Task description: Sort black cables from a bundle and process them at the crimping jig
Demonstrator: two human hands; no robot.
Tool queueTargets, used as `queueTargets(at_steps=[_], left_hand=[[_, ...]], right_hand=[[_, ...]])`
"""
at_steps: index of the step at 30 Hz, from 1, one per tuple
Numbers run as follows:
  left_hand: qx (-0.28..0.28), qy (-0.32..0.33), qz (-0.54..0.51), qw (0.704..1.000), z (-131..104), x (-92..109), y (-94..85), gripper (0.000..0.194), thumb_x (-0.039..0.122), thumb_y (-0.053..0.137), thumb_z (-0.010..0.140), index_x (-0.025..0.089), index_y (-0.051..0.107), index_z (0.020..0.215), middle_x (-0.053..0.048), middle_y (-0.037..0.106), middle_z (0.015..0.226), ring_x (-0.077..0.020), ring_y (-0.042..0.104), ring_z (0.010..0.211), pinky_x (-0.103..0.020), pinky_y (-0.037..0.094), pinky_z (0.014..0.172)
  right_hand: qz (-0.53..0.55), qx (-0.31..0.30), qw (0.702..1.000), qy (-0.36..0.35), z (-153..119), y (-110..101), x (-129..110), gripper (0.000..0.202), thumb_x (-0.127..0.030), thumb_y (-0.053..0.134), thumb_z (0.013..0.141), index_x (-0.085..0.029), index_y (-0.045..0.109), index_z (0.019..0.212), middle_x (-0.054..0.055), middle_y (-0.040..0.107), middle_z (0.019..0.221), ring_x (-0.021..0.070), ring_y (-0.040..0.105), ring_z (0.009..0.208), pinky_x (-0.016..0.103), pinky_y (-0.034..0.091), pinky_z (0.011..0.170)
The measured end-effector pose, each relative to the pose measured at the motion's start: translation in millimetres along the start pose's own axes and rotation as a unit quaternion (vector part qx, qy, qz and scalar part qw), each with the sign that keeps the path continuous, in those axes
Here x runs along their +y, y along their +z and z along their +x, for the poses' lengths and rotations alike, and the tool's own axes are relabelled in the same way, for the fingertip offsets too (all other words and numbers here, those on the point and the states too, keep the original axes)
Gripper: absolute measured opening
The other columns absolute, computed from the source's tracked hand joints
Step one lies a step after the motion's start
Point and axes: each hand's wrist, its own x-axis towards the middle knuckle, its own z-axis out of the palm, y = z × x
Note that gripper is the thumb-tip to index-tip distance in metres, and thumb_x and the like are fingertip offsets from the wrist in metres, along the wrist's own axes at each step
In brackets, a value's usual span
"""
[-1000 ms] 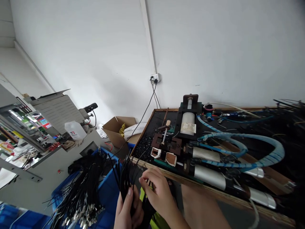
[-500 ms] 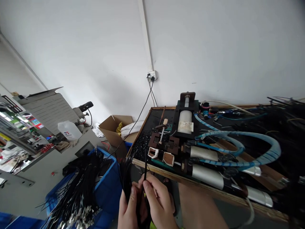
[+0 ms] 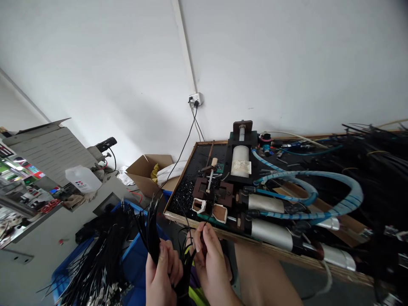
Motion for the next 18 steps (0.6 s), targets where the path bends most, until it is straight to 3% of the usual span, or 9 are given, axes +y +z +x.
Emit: queueTargets(at_steps=[8,11,18], left_hand=[[0.001,-0.007,-0.008,1.000,-4.4,-2.6,2.8,0.045,0.050,0.099,0.083,0.020,0.066,0.076,0.010,0.046,0.054,-0.0012,0.030,0.038,-0.011,0.029,0.037],[0.001,-0.005,-0.007,1.000,-6.0,-1.6,2.5,0.046,0.050,0.099,0.082,0.019,0.066,0.075,0.011,0.046,0.054,-0.0007,0.030,0.038,-0.011,0.030,0.037],[-0.004,-0.003,-0.003,1.000,-8.2,-1.0,1.6,0.045,0.052,0.098,0.082,0.019,0.069,0.076,0.010,0.046,0.055,-0.0004,0.029,0.037,-0.012,0.030,0.038]], right_hand=[[-0.025,-0.013,0.999,0.017,-2.6,-3.9,-4.2,0.048,-0.064,0.093,0.083,-0.023,0.067,0.085,-0.007,0.050,0.060,0.0093,0.037,0.051,0.019,0.031,0.050],[-0.005,0.009,1.000,0.019,1.3,-6.8,2.4,0.049,-0.064,0.096,0.078,-0.025,0.067,0.085,-0.006,0.055,0.061,0.0103,0.038,0.050,0.021,0.030,0.047],[0.019,0.028,0.999,0.021,4.9,-15.1,16.2,0.042,-0.058,0.097,0.078,-0.028,0.073,0.095,-0.001,0.073,0.076,0.0170,0.058,0.056,0.027,0.045,0.049]])
